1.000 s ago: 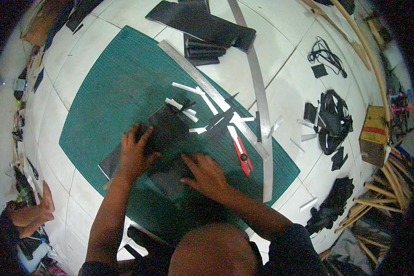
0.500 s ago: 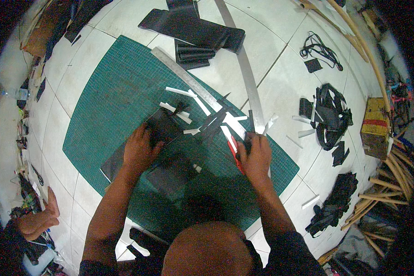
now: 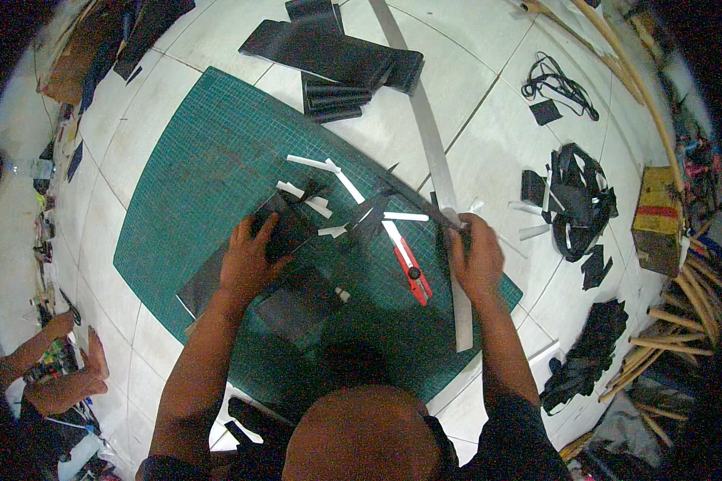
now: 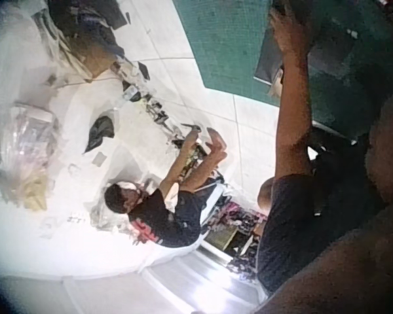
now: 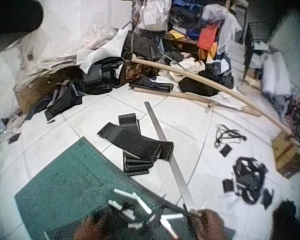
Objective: The person cuts strips from a sheet of black material using a utility knife and a metal ruler on a green cutting mat. They use a clipboard to hold and organize the material while cutting.
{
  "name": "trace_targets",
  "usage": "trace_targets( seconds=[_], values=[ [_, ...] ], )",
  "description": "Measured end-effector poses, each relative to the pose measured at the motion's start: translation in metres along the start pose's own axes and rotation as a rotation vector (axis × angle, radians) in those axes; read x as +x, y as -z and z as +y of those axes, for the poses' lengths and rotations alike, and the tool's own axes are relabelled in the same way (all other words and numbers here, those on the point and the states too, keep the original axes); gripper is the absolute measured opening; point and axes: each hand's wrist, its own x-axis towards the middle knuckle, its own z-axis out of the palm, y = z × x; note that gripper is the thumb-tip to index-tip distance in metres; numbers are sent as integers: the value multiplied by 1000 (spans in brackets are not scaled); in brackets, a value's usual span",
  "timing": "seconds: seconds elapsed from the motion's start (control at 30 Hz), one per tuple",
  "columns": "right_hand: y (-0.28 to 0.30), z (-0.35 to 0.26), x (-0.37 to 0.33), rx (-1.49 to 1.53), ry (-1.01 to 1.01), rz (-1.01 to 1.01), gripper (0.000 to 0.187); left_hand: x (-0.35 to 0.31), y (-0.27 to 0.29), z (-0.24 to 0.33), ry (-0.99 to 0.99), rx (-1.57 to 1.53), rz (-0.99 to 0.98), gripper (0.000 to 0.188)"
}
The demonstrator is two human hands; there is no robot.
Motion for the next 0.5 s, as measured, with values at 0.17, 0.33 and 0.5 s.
trace_targets(
  seconds=[0.17, 0.33, 0.5],
  values=[
    [31, 51, -23, -5, 18, 48, 42, 5, -4, -1, 54, -76, -16, 81],
    [23, 67, -68, 181, -138, -97, 46, 4, -9, -2, 75, -62, 10, 77],
    [-17, -9, -119, 379, -93, -331, 40, 0, 2, 4, 65, -81, -9, 69]
  ],
)
